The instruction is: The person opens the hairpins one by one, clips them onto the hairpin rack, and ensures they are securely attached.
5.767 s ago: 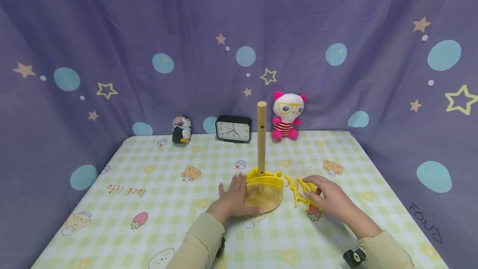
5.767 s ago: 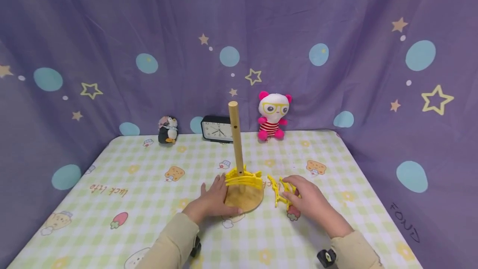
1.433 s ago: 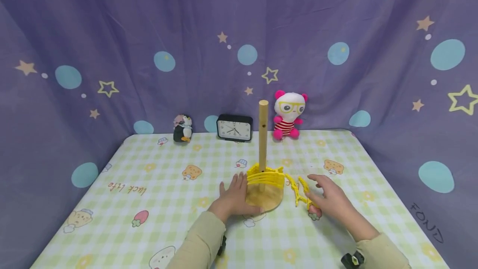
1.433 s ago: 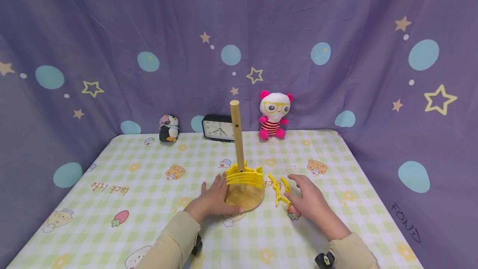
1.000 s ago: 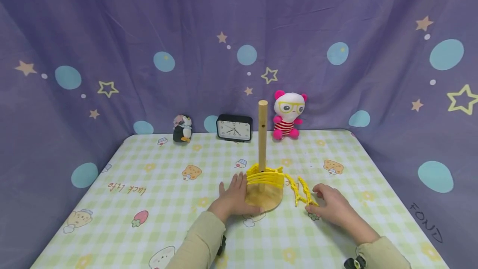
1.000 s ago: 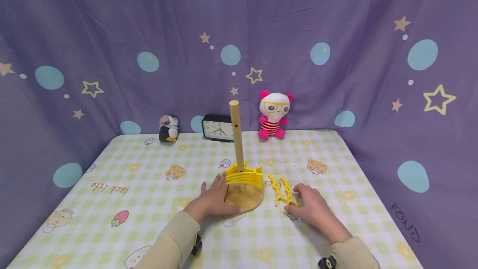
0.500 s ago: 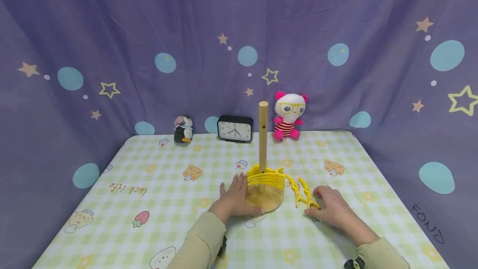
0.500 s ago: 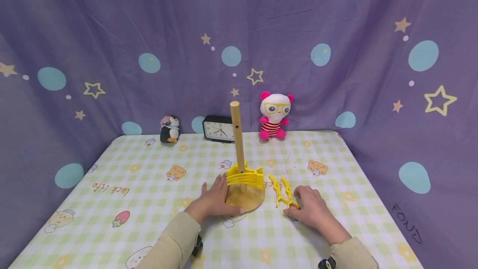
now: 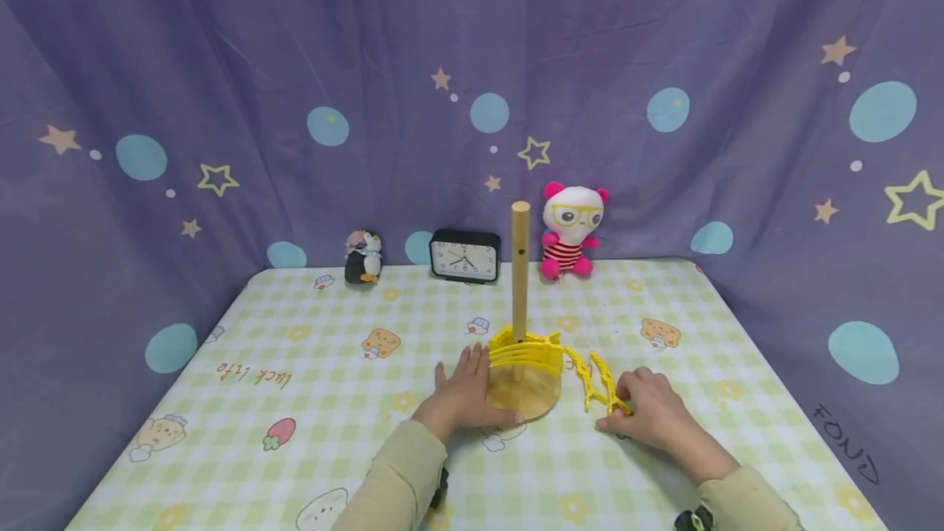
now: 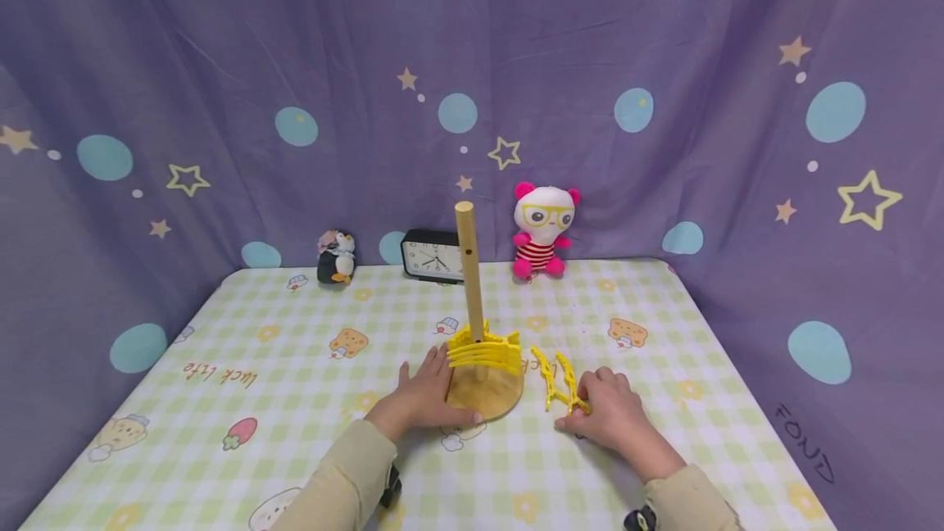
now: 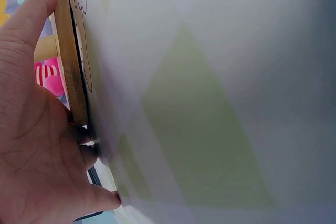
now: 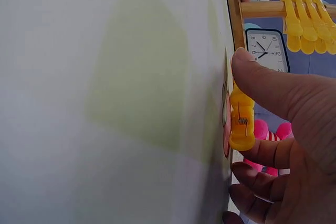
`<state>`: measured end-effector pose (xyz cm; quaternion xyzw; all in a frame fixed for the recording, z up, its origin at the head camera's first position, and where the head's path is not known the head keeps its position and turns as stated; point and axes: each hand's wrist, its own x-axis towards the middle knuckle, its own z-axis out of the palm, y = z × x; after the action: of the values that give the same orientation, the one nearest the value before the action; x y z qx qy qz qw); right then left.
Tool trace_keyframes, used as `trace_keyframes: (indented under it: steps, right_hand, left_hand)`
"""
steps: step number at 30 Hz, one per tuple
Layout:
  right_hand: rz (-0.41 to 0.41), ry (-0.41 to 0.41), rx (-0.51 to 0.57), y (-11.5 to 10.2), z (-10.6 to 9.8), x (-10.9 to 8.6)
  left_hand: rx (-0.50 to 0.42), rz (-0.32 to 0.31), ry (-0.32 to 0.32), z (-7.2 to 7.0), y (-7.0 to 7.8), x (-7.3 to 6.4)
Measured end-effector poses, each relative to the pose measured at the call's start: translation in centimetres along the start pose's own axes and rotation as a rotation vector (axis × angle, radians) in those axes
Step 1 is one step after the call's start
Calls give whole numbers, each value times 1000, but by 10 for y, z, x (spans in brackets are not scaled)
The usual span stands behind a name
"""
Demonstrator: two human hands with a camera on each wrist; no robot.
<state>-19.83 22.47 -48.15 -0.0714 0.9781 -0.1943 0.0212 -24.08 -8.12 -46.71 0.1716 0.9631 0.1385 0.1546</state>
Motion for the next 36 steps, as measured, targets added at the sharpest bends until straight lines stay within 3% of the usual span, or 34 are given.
trace_keyframes:
  steps: [25, 31, 36]
  right_hand:
    - [8, 2, -71, -3, 2, 3]
    - [55, 31, 54, -3, -6, 3]
    - [80, 118, 179, -3, -17, 1]
  left_hand:
    - [7, 4, -7, 0, 0, -1]
    - [-4, 2, -12, 1, -1, 0]
    - [13, -4, -10, 2, -2, 2]
